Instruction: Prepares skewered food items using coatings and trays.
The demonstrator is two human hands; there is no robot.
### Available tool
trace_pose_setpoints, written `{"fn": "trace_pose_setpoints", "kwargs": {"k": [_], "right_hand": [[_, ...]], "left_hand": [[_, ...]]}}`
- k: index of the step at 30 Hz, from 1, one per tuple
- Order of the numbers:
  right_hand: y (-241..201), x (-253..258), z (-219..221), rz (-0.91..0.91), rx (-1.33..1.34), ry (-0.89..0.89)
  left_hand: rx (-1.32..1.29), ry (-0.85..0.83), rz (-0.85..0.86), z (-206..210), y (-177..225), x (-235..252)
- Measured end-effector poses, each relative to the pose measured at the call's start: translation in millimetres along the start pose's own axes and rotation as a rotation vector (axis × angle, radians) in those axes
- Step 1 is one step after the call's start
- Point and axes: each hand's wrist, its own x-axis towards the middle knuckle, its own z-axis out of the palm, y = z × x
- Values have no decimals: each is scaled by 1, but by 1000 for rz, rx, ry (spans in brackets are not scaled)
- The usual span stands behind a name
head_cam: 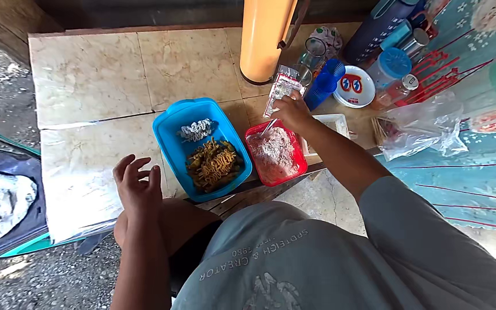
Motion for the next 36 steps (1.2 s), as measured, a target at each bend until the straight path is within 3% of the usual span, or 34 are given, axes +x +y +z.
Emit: {"fn": "trace_pose_setpoints", "kwargs": {"k": [4,6,11,20,25,28,32,36], "right_hand": [[-21,-32,-8,214,53,229],[-32,-66,-11,302,80,245],[-62,-122,23,300,-56,-312],[-73,-101,38,342,-210,-542],[-63,-112,36,389,-84,-381],[-52,-125,18,473,101,-227],[-20,-137,-11,610,375,-184],[-19,-148,-3,494,472,148]], "left_hand": [[3,-11,-5,0,-4,2],[-1,-14,-10,-2,-4,3],[-16,-23,-28,-2,0,2],[-11,5,4,0,1,-3],[-16,4,2,0,0,0],[-23,7,-4,-1,-1,-1],[-26,16,-6,-1,1,-1],[-22,8,-13,0,4,-1]]}}
